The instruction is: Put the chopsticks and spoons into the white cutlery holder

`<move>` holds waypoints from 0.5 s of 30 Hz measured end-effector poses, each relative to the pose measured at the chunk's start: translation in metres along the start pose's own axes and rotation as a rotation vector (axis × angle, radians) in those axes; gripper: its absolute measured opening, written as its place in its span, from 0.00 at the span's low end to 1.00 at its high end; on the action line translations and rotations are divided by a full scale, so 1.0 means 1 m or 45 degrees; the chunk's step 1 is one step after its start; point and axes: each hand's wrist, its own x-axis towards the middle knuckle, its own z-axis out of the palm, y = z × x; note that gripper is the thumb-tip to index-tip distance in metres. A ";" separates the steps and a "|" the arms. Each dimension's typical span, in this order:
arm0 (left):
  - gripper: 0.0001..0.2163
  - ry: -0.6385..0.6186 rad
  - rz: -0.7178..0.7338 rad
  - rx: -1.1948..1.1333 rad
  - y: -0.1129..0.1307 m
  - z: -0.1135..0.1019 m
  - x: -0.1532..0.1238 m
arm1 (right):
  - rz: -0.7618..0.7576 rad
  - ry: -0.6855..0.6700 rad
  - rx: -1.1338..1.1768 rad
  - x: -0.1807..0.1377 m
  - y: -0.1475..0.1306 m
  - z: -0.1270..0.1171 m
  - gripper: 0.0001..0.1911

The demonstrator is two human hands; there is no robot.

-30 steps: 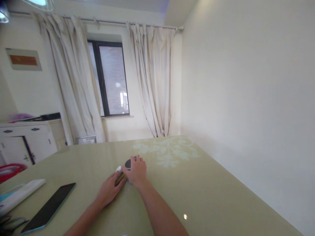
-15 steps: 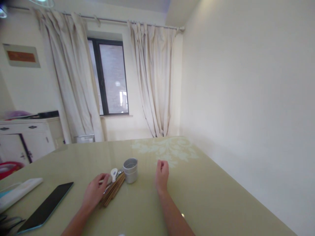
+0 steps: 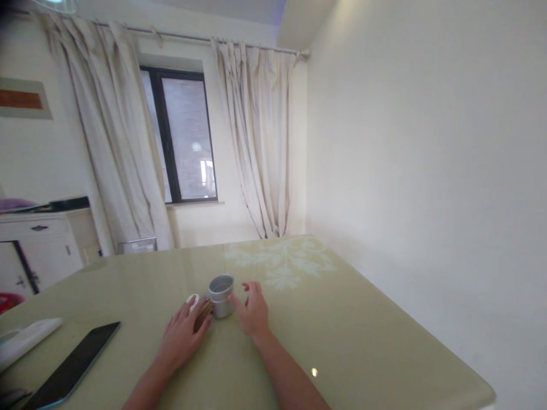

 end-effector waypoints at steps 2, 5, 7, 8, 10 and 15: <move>0.29 -0.060 0.045 0.005 -0.005 0.008 0.002 | -0.044 -0.084 0.054 -0.001 -0.005 0.018 0.42; 0.27 -0.109 0.201 -0.083 -0.014 0.013 0.008 | 0.011 -0.175 0.077 0.001 -0.010 0.039 0.54; 0.26 -0.133 0.284 -0.153 -0.018 0.010 0.012 | 0.076 -0.242 0.111 0.004 -0.013 0.043 0.45; 0.25 -0.143 0.307 -0.184 -0.018 0.008 0.012 | 0.090 -0.274 0.128 0.005 -0.014 0.040 0.38; 0.24 -0.157 0.342 -0.231 -0.017 0.004 0.010 | 0.071 -0.319 0.131 0.006 -0.015 0.029 0.31; 0.23 -0.229 0.429 -0.271 -0.008 0.000 -0.011 | -0.043 -0.407 0.063 -0.003 -0.008 -0.022 0.33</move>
